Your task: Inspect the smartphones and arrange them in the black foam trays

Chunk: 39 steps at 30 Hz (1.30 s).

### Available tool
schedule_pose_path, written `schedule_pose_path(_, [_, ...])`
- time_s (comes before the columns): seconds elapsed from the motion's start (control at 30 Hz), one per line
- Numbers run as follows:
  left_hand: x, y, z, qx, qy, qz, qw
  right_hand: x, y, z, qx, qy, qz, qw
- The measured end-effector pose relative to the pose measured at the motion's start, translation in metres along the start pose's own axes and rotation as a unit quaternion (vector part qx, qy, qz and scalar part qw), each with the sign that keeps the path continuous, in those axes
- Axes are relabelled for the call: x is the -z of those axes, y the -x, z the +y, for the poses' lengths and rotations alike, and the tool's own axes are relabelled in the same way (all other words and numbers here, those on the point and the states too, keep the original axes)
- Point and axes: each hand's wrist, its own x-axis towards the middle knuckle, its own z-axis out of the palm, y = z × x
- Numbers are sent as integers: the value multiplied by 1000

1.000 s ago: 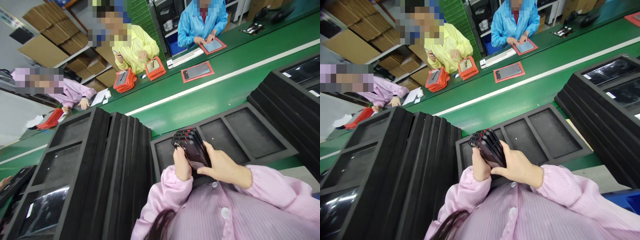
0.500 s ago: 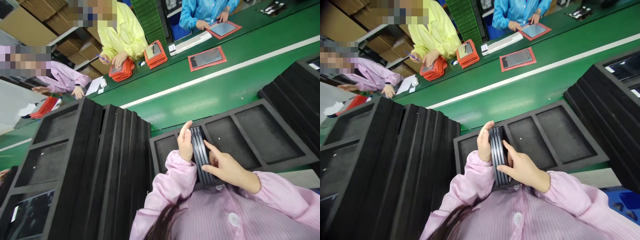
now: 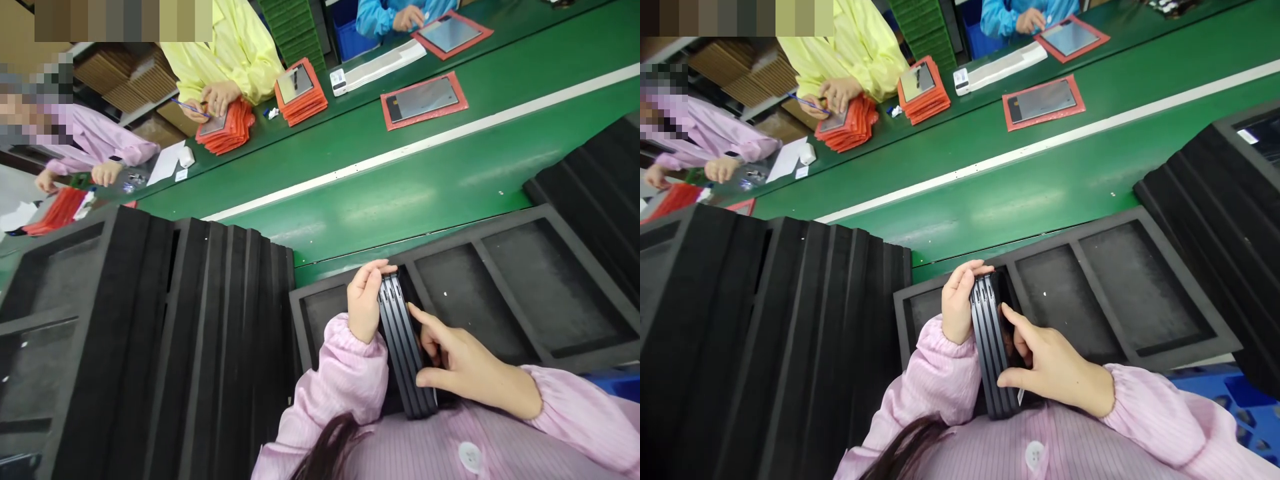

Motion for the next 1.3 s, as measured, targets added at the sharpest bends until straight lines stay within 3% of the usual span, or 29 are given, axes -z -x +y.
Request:
schedule_pose_path(0.2, [3,0,4,-28,-6,-65,997,4,-2,0,31,-33,-4,999])
schedule_pose_path(0.37, [3,0,5,-24,-44,-62,997,7,-3,1,25,-63,17,998])
schedule_pose_path(0.43, [2,-1,5,-33,-54,-61,996,9,-4,2,33,-42,34,998])
schedule_pose_path(0.5, [2,-1,5,-42,-57,-64,995,15,-5,2,90,35,66,993])
schedule_pose_path(0.6, [1,-1,5,-51,-58,-65,995,26,-6,-3,189,202,98,956])
schedule_pose_path(0.7, [-1,0,4,-58,-60,-71,994,30,-6,-14,264,335,80,901])
schedule_pose_path(0.87, [-7,-2,-4,-79,-74,-75,991,18,-8,-30,417,384,-108,817])
schedule_pose_path(0.97, [-3,2,0,-94,-54,-40,993,21,-13,-36,453,399,-149,783])
schedule_pose_path(1.03, [3,13,11,-114,-18,-15,993,29,-17,-41,456,362,-119,805])
schedule_pose_path(1.17, [12,53,33,-234,-8,-45,971,37,-16,-55,415,101,9,904])
schedule_pose_path(1.23, [13,69,31,-335,-58,-37,940,30,-12,-60,366,-32,64,928])
schedule_pose_path(1.3, [15,77,21,-401,-91,-34,911,18,-9,-61,330,-102,93,934])
